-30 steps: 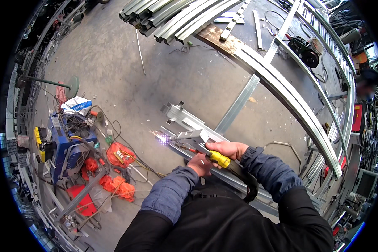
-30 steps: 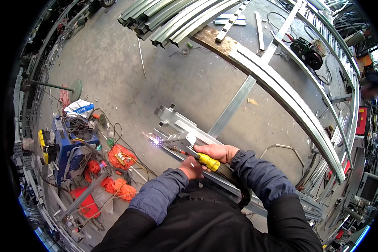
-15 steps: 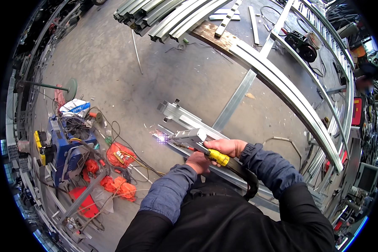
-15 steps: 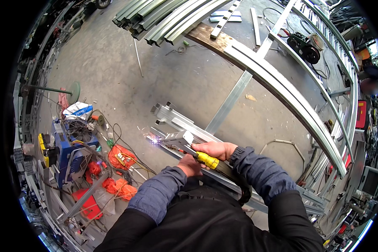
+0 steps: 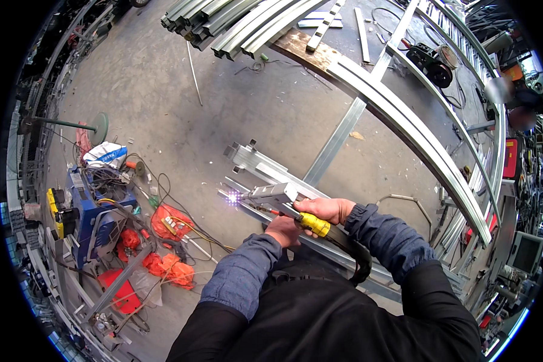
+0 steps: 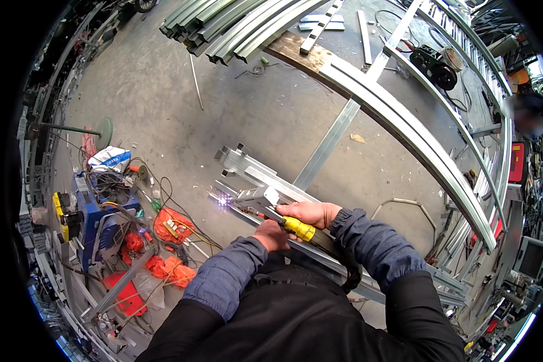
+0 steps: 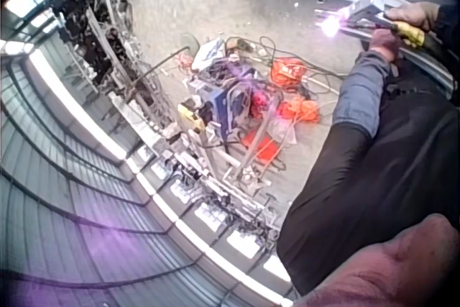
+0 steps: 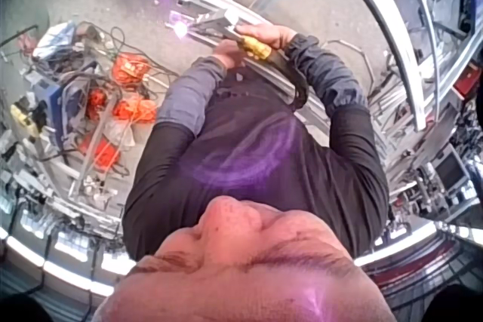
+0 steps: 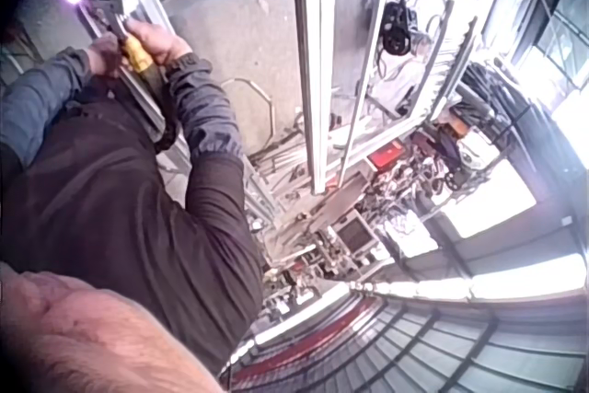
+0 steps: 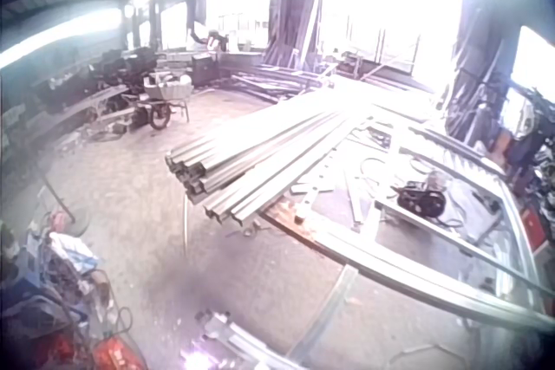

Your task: The person welds metal frame components using a handheld welding torch. They position the torch at joints, apply welds, and move along the frame to complete multiple connections.

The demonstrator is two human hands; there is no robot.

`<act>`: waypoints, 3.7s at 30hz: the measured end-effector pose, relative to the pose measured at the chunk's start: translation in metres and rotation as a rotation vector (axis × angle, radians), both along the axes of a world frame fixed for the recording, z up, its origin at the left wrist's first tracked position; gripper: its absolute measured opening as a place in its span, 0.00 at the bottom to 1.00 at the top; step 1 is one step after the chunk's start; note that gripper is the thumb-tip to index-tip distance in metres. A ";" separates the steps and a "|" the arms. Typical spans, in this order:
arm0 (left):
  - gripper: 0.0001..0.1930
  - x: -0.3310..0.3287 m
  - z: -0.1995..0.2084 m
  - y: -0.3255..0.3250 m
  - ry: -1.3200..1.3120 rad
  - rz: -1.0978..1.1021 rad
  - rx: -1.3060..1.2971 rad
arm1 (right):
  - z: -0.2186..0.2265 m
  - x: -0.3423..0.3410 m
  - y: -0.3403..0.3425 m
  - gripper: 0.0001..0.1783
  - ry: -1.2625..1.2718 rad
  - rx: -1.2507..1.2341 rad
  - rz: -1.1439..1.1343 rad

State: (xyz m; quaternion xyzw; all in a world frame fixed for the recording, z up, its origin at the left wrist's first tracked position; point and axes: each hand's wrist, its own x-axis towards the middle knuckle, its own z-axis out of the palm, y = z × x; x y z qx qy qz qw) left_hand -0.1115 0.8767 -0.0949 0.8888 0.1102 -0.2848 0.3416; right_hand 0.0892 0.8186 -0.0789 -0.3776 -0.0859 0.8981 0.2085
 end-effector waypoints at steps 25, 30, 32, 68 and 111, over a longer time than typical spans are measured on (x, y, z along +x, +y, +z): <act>0.35 -0.004 -0.005 -0.007 0.013 -0.170 0.139 | 0.063 -0.006 -0.048 0.32 -0.088 0.055 -0.167; 0.45 -0.012 -0.008 -0.011 -0.386 -0.140 0.181 | 0.106 -0.010 -0.144 0.23 -0.196 0.244 -0.377; 0.47 -0.012 -0.010 -0.013 -0.456 -0.140 0.225 | 0.127 -0.025 -0.184 0.20 -0.276 0.202 -0.488; 0.47 0.047 0.018 -0.224 -0.107 -0.128 0.661 | 0.166 -0.083 -0.528 0.37 -1.048 0.056 -0.234; 0.50 0.049 0.018 -0.235 -0.057 -0.044 0.622 | 0.166 -0.071 -0.547 0.42 -1.022 0.110 -0.221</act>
